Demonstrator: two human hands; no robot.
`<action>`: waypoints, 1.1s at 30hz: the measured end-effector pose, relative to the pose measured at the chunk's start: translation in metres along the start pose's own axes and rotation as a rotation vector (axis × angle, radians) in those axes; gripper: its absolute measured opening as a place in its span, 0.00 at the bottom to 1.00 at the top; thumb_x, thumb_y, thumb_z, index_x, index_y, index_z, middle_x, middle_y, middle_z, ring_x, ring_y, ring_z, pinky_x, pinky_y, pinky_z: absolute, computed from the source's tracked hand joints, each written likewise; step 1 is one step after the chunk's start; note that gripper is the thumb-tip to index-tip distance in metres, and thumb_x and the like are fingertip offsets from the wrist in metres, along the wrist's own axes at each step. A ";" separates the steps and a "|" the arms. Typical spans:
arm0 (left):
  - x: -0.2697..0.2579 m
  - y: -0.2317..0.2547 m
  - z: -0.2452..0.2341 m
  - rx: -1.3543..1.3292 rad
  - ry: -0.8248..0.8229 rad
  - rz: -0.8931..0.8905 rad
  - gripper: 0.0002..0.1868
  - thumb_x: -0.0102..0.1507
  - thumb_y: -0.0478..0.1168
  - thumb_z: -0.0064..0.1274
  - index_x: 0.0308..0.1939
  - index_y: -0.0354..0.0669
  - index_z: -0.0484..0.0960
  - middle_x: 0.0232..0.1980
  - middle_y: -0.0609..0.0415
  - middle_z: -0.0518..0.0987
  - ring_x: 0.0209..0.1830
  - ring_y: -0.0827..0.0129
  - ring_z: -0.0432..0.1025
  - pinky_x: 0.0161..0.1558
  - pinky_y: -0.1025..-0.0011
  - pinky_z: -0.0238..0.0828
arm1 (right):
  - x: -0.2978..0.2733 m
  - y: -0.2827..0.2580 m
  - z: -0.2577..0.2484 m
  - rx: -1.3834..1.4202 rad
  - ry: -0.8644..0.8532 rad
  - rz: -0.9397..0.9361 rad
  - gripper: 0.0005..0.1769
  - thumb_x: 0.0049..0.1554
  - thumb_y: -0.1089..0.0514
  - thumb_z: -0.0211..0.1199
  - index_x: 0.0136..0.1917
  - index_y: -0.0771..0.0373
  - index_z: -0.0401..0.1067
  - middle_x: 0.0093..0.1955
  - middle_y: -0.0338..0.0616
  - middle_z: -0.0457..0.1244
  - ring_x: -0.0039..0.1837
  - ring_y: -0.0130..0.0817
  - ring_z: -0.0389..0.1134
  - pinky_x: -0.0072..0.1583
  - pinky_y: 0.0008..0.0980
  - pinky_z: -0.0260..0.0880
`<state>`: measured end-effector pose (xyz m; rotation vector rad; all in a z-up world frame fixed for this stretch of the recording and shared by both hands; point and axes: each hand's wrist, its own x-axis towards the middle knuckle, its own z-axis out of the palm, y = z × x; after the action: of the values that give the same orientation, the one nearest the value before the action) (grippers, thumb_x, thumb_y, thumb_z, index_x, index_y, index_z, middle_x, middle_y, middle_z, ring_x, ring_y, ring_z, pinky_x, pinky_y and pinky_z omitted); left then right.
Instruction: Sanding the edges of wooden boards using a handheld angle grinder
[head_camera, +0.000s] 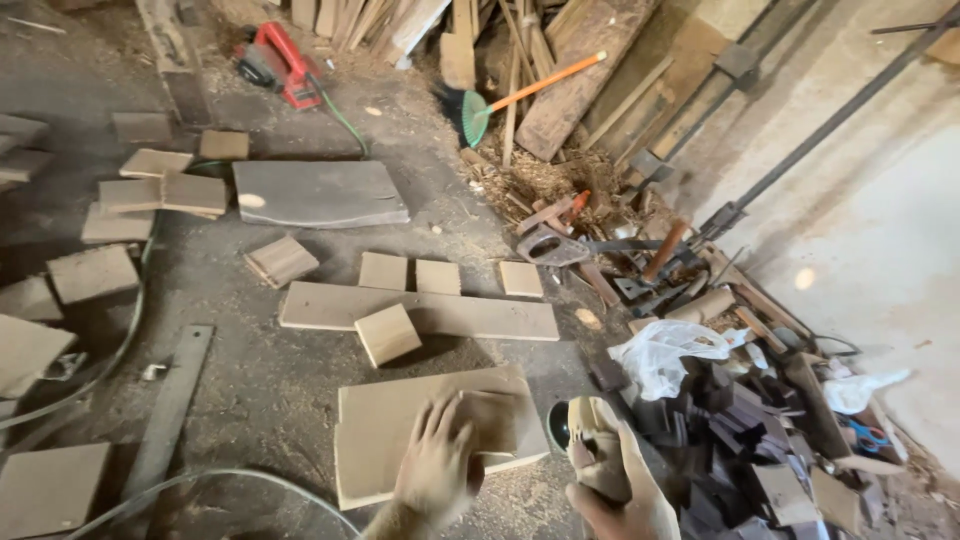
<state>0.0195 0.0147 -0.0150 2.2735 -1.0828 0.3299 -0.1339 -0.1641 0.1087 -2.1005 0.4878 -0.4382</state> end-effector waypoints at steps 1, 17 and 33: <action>0.011 -0.002 0.000 -0.008 -0.005 0.001 0.18 0.59 0.43 0.47 0.42 0.30 0.82 0.70 0.25 0.64 0.77 0.36 0.51 0.74 0.33 0.38 | -0.003 0.017 -0.005 -0.006 0.003 0.008 0.53 0.41 0.67 0.72 0.78 0.62 0.57 0.58 0.46 0.76 0.60 0.30 0.78 0.62 0.28 0.74; 0.041 0.013 -0.043 0.019 -0.478 -0.091 0.30 0.60 0.50 0.56 0.64 0.51 0.65 0.77 0.48 0.52 0.77 0.54 0.44 0.70 0.35 0.38 | -0.011 0.024 -0.018 -0.128 -0.013 -0.027 0.55 0.40 0.60 0.75 0.77 0.63 0.56 0.70 0.49 0.68 0.69 0.37 0.73 0.66 0.36 0.72; -0.030 0.011 0.028 0.080 -0.115 0.118 0.43 0.67 0.65 0.51 0.66 0.25 0.65 0.71 0.19 0.56 0.67 0.34 0.58 0.59 0.39 0.60 | 0.006 -0.084 0.018 -0.107 -0.022 0.386 0.56 0.44 0.64 0.67 0.82 0.43 0.52 0.54 0.46 0.76 0.33 0.32 0.71 0.35 0.28 0.69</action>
<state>-0.0087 0.0107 -0.0462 2.3275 -1.2878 0.2971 -0.1052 -0.1114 0.1706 -2.0462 0.8987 -0.1670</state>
